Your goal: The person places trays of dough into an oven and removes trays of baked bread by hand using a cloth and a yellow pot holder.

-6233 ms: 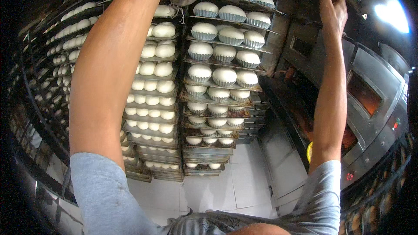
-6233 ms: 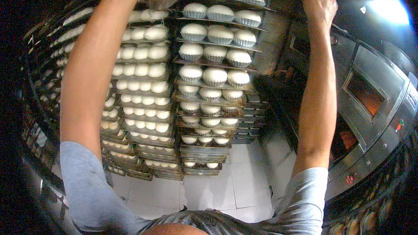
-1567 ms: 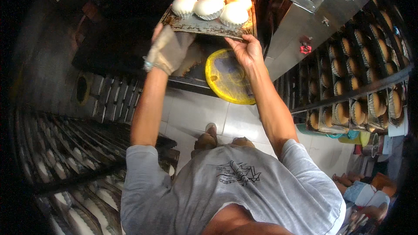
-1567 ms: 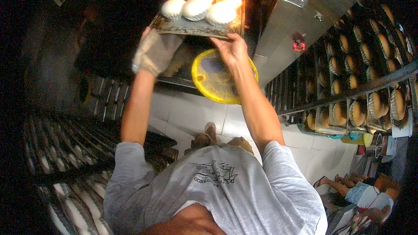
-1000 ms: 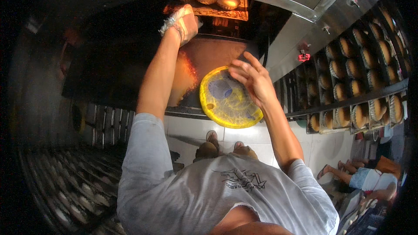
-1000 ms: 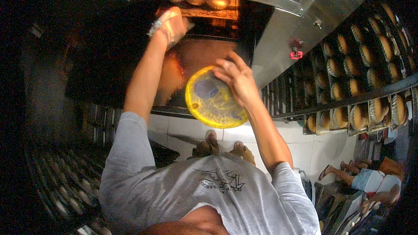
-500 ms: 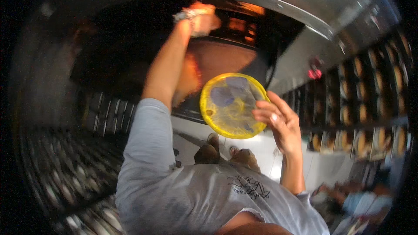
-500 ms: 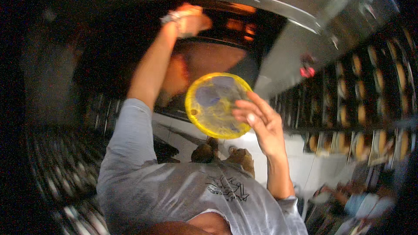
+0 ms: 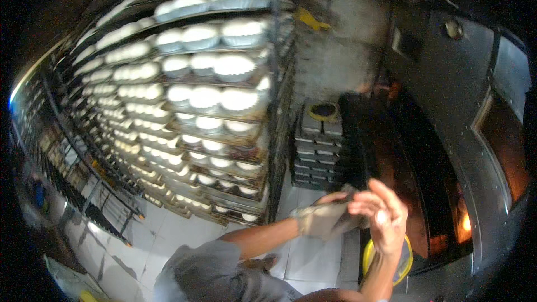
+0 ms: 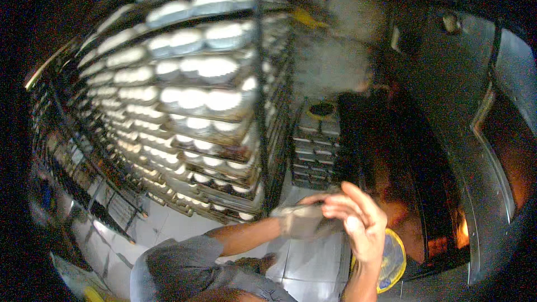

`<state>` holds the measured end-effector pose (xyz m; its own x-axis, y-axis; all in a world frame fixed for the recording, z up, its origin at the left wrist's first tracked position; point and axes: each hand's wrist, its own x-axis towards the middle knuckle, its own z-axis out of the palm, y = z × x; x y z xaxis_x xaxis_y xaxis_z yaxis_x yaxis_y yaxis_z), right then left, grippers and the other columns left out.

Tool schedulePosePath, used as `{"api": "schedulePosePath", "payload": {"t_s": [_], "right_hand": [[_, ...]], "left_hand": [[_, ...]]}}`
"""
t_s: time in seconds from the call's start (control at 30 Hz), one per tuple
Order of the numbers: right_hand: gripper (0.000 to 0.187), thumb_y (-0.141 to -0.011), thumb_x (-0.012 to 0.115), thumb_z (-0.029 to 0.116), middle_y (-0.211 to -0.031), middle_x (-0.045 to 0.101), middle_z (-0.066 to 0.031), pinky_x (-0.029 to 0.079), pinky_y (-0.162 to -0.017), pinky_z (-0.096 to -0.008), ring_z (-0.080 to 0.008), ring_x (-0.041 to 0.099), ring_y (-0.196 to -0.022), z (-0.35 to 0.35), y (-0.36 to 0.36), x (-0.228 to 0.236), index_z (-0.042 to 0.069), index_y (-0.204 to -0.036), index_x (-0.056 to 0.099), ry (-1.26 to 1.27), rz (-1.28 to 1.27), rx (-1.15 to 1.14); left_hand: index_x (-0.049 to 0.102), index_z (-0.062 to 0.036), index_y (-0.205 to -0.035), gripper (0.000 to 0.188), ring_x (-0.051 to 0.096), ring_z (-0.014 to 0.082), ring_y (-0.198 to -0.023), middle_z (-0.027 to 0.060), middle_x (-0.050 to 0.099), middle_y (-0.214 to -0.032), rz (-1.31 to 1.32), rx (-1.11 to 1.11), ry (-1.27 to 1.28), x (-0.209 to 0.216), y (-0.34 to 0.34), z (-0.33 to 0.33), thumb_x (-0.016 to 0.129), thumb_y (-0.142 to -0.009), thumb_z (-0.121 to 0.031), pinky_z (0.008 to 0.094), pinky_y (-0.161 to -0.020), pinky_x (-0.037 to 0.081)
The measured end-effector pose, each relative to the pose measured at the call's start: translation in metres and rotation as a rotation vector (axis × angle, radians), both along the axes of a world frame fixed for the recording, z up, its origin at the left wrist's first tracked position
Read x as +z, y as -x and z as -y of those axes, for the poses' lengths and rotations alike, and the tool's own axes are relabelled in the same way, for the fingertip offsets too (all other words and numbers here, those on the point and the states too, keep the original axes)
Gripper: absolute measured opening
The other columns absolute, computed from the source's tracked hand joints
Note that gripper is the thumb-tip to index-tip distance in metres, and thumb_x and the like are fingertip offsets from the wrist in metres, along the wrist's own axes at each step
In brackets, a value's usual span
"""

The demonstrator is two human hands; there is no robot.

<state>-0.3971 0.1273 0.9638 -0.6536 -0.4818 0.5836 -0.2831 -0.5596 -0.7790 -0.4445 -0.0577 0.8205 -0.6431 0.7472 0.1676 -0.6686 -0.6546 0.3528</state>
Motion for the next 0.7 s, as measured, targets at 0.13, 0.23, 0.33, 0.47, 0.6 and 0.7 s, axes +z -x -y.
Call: {"api": "schedulePosePath", "payload": {"t_s": [0.13,0.23,0.33,0.47,0.6,0.7], "right_hand": [[0.067,-0.092,0.059,0.045,-0.105,0.067,-0.0191,0.058,-0.076,-0.0371,-0.0253,0.069,-0.086,0.123,-0.007,0.100,-0.006,-0.134,0.047,-0.022,-0.235,0.091],[0.055,-0.099,0.052,0.036,-0.105,0.067,-0.0210,0.057,-0.078,-0.0368,-0.0261,0.069,-0.083,0.184,-0.014,0.191,-0.009,-0.129,0.046,0.096,-0.199,0.155],[0.053,-0.102,0.046,0.030,-0.115,0.058,-0.0322,0.058,-0.085,-0.0400,-0.0352,0.067,-0.094,0.260,-0.011,0.261,-0.015,-0.129,0.034,0.173,-0.090,0.155],[0.048,-0.105,0.028,0.017,-0.103,0.059,-0.0332,0.065,-0.073,-0.0295,-0.0295,0.070,-0.086,0.316,0.031,0.298,-0.021,-0.132,0.024,0.070,-0.251,0.011],[0.043,-0.105,0.023,0.014,-0.099,0.060,-0.0340,0.065,-0.068,-0.0283,-0.0280,0.070,-0.080,0.351,0.028,0.307,-0.022,-0.127,0.027,0.076,-0.061,-0.072],[0.038,-0.105,0.021,0.012,-0.095,0.061,-0.0334,0.065,-0.067,-0.0269,-0.0264,0.070,-0.077,0.354,0.017,0.313,-0.022,-0.117,0.033,0.060,-0.008,-0.130]], "left_hand": [[0.046,-0.0014,-0.139,0.054,0.058,0.0293,-0.119,0.0182,0.057,-0.132,0.156,0.318,-0.090,0.007,-0.095,0.083,0.048,-0.099,-0.038,0.0428,-0.109,0.042],[0.048,-0.0051,-0.138,0.056,0.054,0.0283,-0.123,0.0151,0.054,-0.136,0.073,0.309,-0.289,0.051,-0.156,0.124,0.047,-0.098,-0.046,0.0427,-0.109,0.041],[0.049,-0.0062,-0.137,0.057,0.054,0.0289,-0.121,0.0139,0.055,-0.134,0.066,0.884,0.104,0.069,-0.210,0.179,0.046,-0.099,-0.049,0.0426,-0.108,0.040],[0.049,-0.0013,-0.135,0.055,0.056,0.0268,-0.119,0.0144,0.056,-0.132,-0.091,1.193,0.003,0.135,-0.271,0.250,0.043,-0.101,-0.045,0.0406,-0.103,0.046],[0.055,-0.0025,-0.129,0.052,0.060,0.0229,-0.114,0.0122,0.063,-0.124,-0.129,1.382,0.018,0.204,-0.322,0.322,0.045,-0.101,-0.045,0.0344,-0.103,0.045],[0.057,-0.0031,-0.126,0.050,0.060,0.0219,-0.111,0.0115,0.063,-0.120,-0.198,1.499,0.123,0.252,-0.342,0.365,0.045,-0.100,-0.044,0.0336,-0.101,0.045]]}}
